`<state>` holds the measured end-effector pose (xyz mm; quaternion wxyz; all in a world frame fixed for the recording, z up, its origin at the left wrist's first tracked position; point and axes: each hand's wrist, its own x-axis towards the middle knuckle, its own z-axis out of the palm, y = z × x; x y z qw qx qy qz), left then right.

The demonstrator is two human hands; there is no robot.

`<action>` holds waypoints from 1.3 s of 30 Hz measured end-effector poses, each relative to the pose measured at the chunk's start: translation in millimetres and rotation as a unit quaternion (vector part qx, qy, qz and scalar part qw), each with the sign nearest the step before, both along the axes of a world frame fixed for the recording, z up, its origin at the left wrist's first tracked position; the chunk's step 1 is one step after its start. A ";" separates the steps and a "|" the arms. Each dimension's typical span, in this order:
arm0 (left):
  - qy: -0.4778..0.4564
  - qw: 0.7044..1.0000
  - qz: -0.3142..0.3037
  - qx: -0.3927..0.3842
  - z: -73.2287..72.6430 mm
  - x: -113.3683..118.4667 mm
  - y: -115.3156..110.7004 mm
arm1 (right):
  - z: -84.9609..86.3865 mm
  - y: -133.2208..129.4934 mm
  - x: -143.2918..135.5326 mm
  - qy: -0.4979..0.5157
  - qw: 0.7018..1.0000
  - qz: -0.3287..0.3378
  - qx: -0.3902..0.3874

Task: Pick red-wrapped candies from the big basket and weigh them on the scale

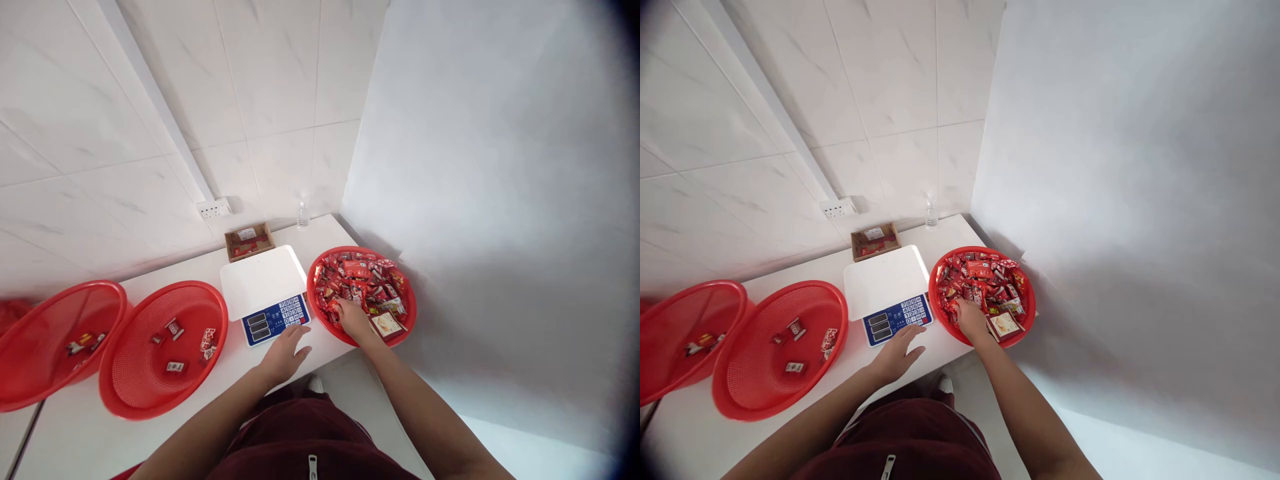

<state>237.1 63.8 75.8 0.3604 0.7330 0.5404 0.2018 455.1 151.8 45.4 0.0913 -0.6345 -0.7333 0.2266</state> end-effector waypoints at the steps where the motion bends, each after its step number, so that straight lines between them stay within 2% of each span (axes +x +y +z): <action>1: -0.024 0.999 0.018 -0.030 2.4 4.7 2.9 | 1.7 0.2 -1.0 0.040 0.999 -0.018 0.005; 4: -0.142 0.974 0.088 -0.150 8.6 13.8 12.7 | 11.4 -6.2 -14.7 0.205 0.979 -0.018 -0.007; 6: -0.242 0.933 0.132 -0.232 11.9 17.1 18.8 | 19.2 -15.4 -30.4 0.291 0.956 0.025 -0.038; 8: -0.322 0.887 0.167 -0.287 14.1 18.1 22.8 | 26.1 -25.1 -46.3 0.341 0.936 0.054 -0.065; 10: -0.363 0.859 0.184 -0.311 15.2 15.3 25.7 | 31.1 -31.8 -57.6 0.354 0.930 0.062 -0.075; 14: -0.388 0.842 0.222 -0.303 15.6 -6.3 39.0 | 31.5 -31.5 -56.2 0.283 0.956 0.045 -0.067; 18: -0.421 0.803 0.323 -0.271 16.3 -49.6 68.3 | 18.6 -22.9 -31.6 0.093 0.995 -0.021 -0.025; 20: -0.424 0.785 0.358 -0.275 15.9 -72.9 81.6 | 12.5 -19.0 -22.7 0.027 0.998 -0.053 -0.017; 22: -0.409 0.779 0.368 -0.300 14.3 -90.6 89.0 | 9.4 -13.7 -23.2 0.021 0.997 -0.072 -0.020; 24: -0.390 0.780 0.366 -0.325 12.2 -99.9 89.6 | 9.2 -3.9 -34.5 0.050 0.996 -0.067 -0.018; 27: -0.379 0.784 0.348 -0.346 11.2 -101.7 80.7 | 9.6 21.3 -61.4 0.098 0.993 -0.063 -0.005; 31: -0.370 0.806 0.264 -0.380 13.0 -104.4 59.9 | 5.1 51.3 -81.7 0.167 0.975 -0.145 -0.026; 33: -0.335 0.838 0.217 -0.372 10.2 -112.0 48.4 | 2.8 53.2 -81.1 0.187 0.967 -0.174 -0.025; 34: -0.304 0.864 0.197 -0.351 7.1 -117.4 42.7 | 2.4 50.8 -80.2 0.190 0.964 -0.183 -0.019; 37: -0.158 0.953 0.149 -0.212 -6.8 -135.9 25.9 | 5.6 37.3 -84.9 0.208 0.957 -0.201 0.011; 39: -0.039 0.988 0.111 -0.103 -16.6 -147.5 15.7 | 10.8 30.7 -98.9 0.247 0.949 -0.194 0.033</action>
